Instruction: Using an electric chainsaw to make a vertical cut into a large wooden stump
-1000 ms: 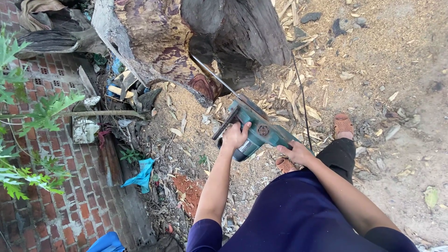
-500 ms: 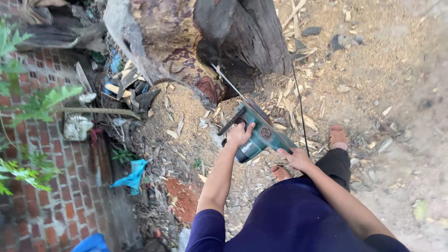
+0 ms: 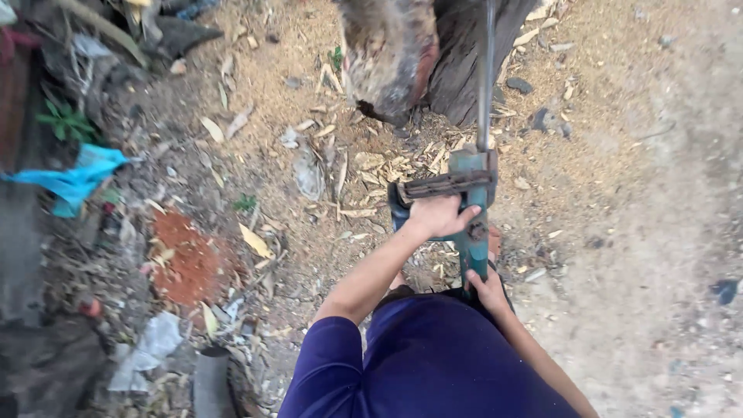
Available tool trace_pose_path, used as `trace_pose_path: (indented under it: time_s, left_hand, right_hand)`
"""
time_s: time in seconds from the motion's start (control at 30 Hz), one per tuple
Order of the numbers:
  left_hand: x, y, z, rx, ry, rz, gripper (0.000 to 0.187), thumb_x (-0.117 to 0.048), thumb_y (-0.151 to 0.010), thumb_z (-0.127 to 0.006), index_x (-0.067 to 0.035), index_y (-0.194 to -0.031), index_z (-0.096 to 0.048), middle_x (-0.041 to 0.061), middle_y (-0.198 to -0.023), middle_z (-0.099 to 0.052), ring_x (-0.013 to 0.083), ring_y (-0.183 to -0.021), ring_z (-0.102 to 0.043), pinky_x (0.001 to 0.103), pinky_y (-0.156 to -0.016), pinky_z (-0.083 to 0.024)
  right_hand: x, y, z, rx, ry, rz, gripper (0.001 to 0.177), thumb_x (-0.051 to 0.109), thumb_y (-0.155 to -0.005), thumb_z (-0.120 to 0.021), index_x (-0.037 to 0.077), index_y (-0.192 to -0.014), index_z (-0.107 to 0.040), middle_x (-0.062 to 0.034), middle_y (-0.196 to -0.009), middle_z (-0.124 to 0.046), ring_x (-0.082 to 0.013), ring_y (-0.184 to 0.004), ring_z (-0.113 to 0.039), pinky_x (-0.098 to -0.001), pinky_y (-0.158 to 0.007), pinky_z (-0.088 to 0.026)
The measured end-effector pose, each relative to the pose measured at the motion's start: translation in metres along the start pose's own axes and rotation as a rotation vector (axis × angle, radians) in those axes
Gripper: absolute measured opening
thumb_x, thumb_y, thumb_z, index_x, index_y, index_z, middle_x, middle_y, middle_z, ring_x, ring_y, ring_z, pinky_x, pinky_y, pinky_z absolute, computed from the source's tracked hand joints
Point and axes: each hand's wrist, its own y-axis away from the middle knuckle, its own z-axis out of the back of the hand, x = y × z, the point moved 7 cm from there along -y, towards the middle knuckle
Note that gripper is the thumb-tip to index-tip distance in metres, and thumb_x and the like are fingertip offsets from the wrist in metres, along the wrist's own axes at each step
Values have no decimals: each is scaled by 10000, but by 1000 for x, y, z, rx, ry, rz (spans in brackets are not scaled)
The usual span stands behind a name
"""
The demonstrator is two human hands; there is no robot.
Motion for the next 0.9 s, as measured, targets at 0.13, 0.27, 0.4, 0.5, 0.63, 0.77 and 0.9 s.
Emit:
trace_pose_path:
  time_s: [0.13,0.27,0.4,0.5,0.63,0.77,0.9]
  left_hand:
    - [2,54,-1,20,80,-65,702,-577,-964,-286,-27,-1158,-677,248,-1139,-740,381,-1160,-695,501,-970,-548]
    - [11,81,-7,-41,132,-86,662,-563,-981,-305,-32,-1056,-693,205,-949,-762,338,-1004,-749,441,-825,-593]
    - [27,68,-31,-166,289,-113,579,-489,-1003,-379,-7,-902,-684,186,-671,-700,340,-705,-754,400,-532,-556]
    - [32,49,-65,-206,298,-69,545,-456,-1008,-420,5,-901,-690,206,-670,-700,339,-742,-761,422,-525,-561]
    - [36,43,-61,-233,315,4,595,-519,-981,-406,1,-915,-690,212,-736,-725,358,-808,-765,455,-594,-581]
    - [36,26,-66,-219,278,38,606,-539,-970,-417,-9,-904,-703,198,-785,-741,346,-854,-764,459,-639,-588]
    - [35,15,-76,-249,237,36,617,-529,-970,-411,-2,-855,-709,193,-711,-724,336,-728,-765,412,-540,-567]
  right_hand:
    - [-13,25,-20,-19,1,-25,424,438,-923,-762,41,-785,-705,-161,-674,-730,-298,-731,-707,-392,-773,-502]
    - [16,41,-27,-41,47,-75,371,336,-834,-863,6,-864,-697,-178,-717,-715,-311,-792,-701,-421,-831,-499]
    - [-26,31,-14,-17,162,-156,515,406,-729,-943,3,-920,-686,-208,-804,-715,-374,-884,-703,-493,-871,-483]
    - [-26,28,2,11,226,-266,462,454,-721,-930,45,-833,-748,-149,-759,-731,-310,-851,-710,-416,-860,-501]
    - [-30,12,13,66,264,-337,446,499,-695,-929,81,-729,-778,-125,-708,-739,-279,-776,-713,-371,-822,-506]
    - [-26,8,20,79,225,-287,367,408,-751,-908,80,-669,-767,-103,-612,-705,-246,-677,-700,-347,-760,-505]
    - [-18,6,23,105,218,-277,365,395,-757,-905,74,-653,-766,-115,-601,-699,-249,-656,-695,-350,-747,-508]
